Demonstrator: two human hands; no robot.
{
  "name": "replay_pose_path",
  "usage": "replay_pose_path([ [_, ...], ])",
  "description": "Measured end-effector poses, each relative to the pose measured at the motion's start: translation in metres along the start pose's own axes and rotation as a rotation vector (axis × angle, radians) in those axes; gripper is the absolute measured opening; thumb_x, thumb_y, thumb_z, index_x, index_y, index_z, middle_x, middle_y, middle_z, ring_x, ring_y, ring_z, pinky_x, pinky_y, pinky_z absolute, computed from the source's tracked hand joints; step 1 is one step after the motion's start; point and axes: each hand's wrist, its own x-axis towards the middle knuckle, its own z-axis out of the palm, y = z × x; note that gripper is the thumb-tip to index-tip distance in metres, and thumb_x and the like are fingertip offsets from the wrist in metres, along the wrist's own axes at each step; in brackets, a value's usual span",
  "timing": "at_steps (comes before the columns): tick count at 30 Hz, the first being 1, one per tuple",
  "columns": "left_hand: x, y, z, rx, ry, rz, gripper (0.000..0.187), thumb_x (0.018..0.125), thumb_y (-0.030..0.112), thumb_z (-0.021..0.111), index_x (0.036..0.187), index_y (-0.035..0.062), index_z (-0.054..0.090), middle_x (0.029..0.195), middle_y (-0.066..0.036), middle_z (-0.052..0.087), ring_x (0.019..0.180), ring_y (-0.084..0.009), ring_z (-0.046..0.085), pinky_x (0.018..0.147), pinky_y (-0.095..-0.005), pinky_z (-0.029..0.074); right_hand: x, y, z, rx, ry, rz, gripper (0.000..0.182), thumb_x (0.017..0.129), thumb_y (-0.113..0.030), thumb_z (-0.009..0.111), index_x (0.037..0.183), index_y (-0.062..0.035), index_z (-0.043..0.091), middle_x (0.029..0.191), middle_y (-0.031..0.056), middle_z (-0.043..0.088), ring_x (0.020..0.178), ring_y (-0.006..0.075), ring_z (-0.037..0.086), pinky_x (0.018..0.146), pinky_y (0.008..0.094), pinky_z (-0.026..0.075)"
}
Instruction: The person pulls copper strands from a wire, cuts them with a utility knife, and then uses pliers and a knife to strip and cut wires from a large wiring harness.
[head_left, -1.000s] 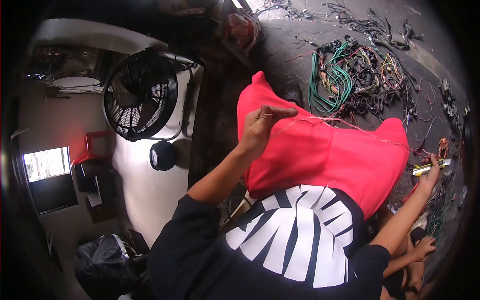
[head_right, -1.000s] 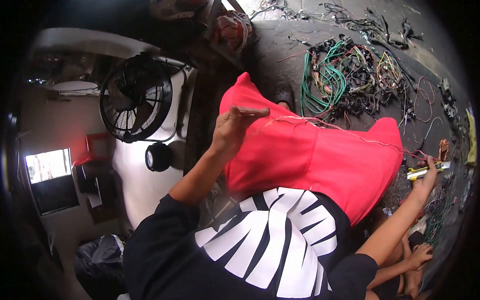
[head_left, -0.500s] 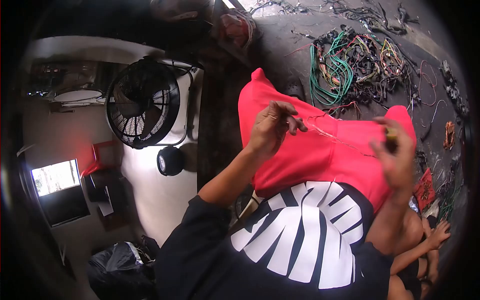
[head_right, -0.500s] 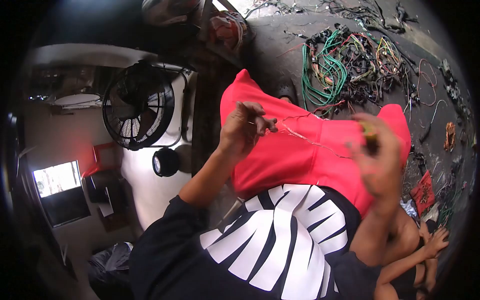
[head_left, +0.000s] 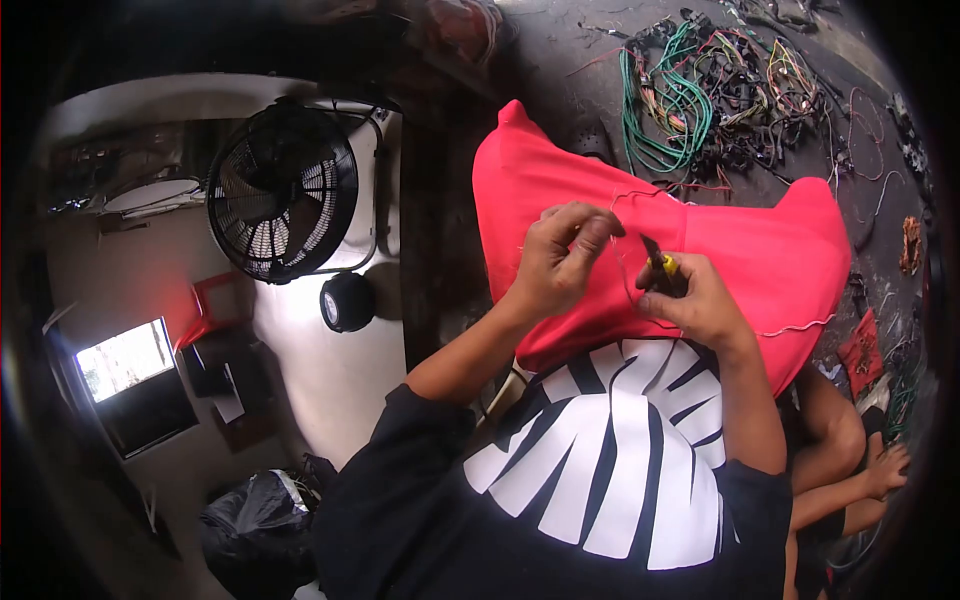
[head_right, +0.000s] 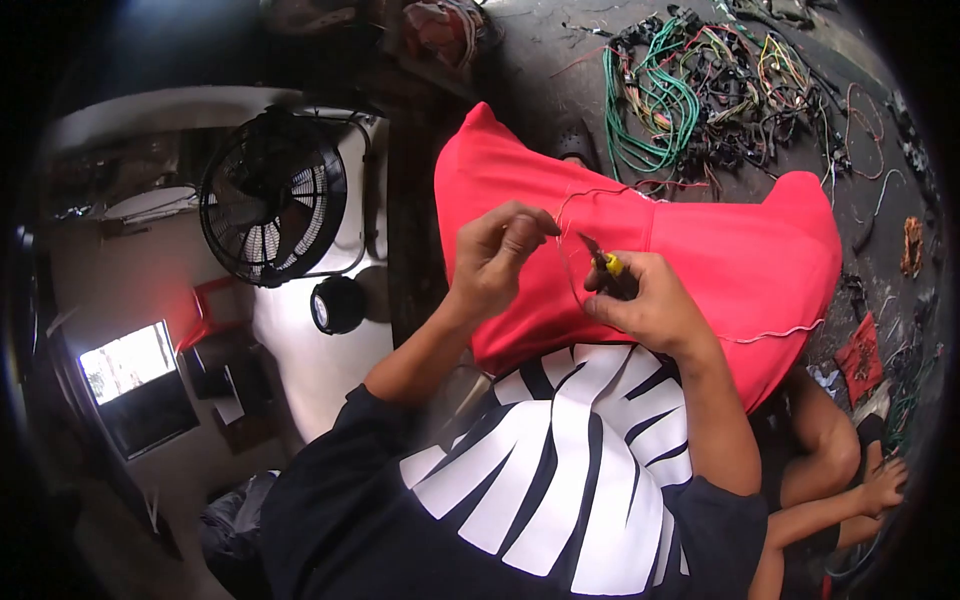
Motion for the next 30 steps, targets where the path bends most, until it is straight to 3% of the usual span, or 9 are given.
replay_pose_path([
  [3,-0.005,0.006,0.002,0.052,-0.005,-0.13,0.027,0.094,0.021,0.047,0.089,-0.0029,0.059,0.076,-0.005,0.057,0.067,-0.008,0.05,0.061,-0.0219,0.04,0.008,0.009,0.001,0.116,0.143,-0.03,0.017,0.072,-0.003,0.066,0.083,-0.0022,0.053,0.075,0.0014,0.054,0.064,0.0066,0.05,0.06,0.022,0.042],
  [9,-0.013,-0.001,0.014,-0.409,0.122,-0.239,0.023,0.092,0.018,0.051,0.087,-0.0031,0.059,0.077,-0.005,0.059,0.07,-0.0089,0.052,0.063,-0.0218,0.043,0.016,0.016,0.011,0.417,0.228,0.023,0.019,0.073,-0.003,0.065,0.082,-0.0064,0.049,0.083,0.0095,0.061,0.065,0.0113,0.057,0.061,0.0238,0.046],
  [12,-0.017,0.005,0.015,-0.307,0.15,-0.321,0.018,0.089,0.016,0.055,0.085,-0.0008,0.06,0.078,-0.006,0.06,0.072,-0.0129,0.055,0.071,-0.025,0.043,0.022,0.021,0.013,0.542,0.282,-0.014,0.019,0.074,-0.002,0.065,0.081,-0.0074,0.048,0.084,0.0107,0.062,0.066,0.0136,0.059,0.061,0.025,0.047],
  [15,-0.02,0.01,0.009,0.319,0.112,-0.156,0.019,0.082,0.023,0.062,0.082,0.0037,0.063,0.082,-0.006,0.062,0.086,-0.022,0.057,0.086,-0.0401,0.038,0.022,0.023,0.007,0.621,0.283,-0.065,0.019,0.076,0.001,0.063,0.082,-0.0074,0.047,0.079,0.0084,0.061,0.067,0.0151,0.06,0.062,0.0271,0.05],
  [18,-0.017,0.026,0.007,0.898,-0.107,-0.062,0.027,0.073,0.035,0.069,0.079,0.0088,0.066,0.084,-0.006,0.063,0.101,-0.0296,0.052,0.093,-0.0548,0.028,0.022,0.018,0.006,0.611,0.31,-0.162,0.019,0.076,0.002,0.063,0.083,-0.0069,0.047,0.077,0.0075,0.06,0.068,0.0152,0.06,0.063,0.0275,0.051],
  [19,-0.022,0.023,0.007,0.903,-0.142,-0.136,0.035,0.068,0.044,0.07,0.081,0.0113,0.067,0.087,-0.002,0.064,0.114,-0.0323,0.044,0.095,-0.0659,0.013,0.021,0.017,0.006,0.593,0.308,-0.171,0.02,0.076,0.002,0.063,0.083,-0.0072,0.047,0.078,0.0078,0.06,0.068,0.0151,0.06,0.063,0.0271,0.05],
  [25,-0.025,0.032,0.014,1.043,-0.254,-0.291,0.041,0.068,0.049,0.068,0.087,0.0129,0.069,0.089,-0.002,0.064,0.116,-0.0328,0.044,0.093,-0.0685,0.014,0.022,0.017,0.006,0.482,0.333,-0.172,0.02,0.077,0.002,0.062,0.085,-0.0076,0.046,0.079,0.008,0.06,0.068,0.0139,0.059,0.062,0.0253,0.049],
  [27,-0.03,0.03,0.017,1.066,-0.267,-0.243,0.04,0.068,0.047,0.069,0.089,0.0133,0.069,0.089,-0.001,0.064,0.114,-0.0324,0.045,0.092,-0.069,0.014,0.022,0.018,0.001,0.417,0.345,-0.132,0.019,0.078,0.001,0.062,0.085,-0.0072,0.047,0.079,0.0077,0.06,0.068,0.013,0.059,0.062,0.0241,0.049],
  [30,-0.036,0.017,0.025,1.062,-0.245,-0.186,0.038,0.067,0.043,0.07,0.092,0.0136,0.068,0.089,-0.002,0.064,0.111,-0.032,0.047,0.091,-0.0695,0.015,0.025,0.019,0.0,0.207,0.389,-0.174,0.017,0.074,0.002,0.064,0.081,-0.0033,0.05,0.074,0.0097,0.061,0.064,0.0187,0.061,0.058,0.0302,0.048],
])
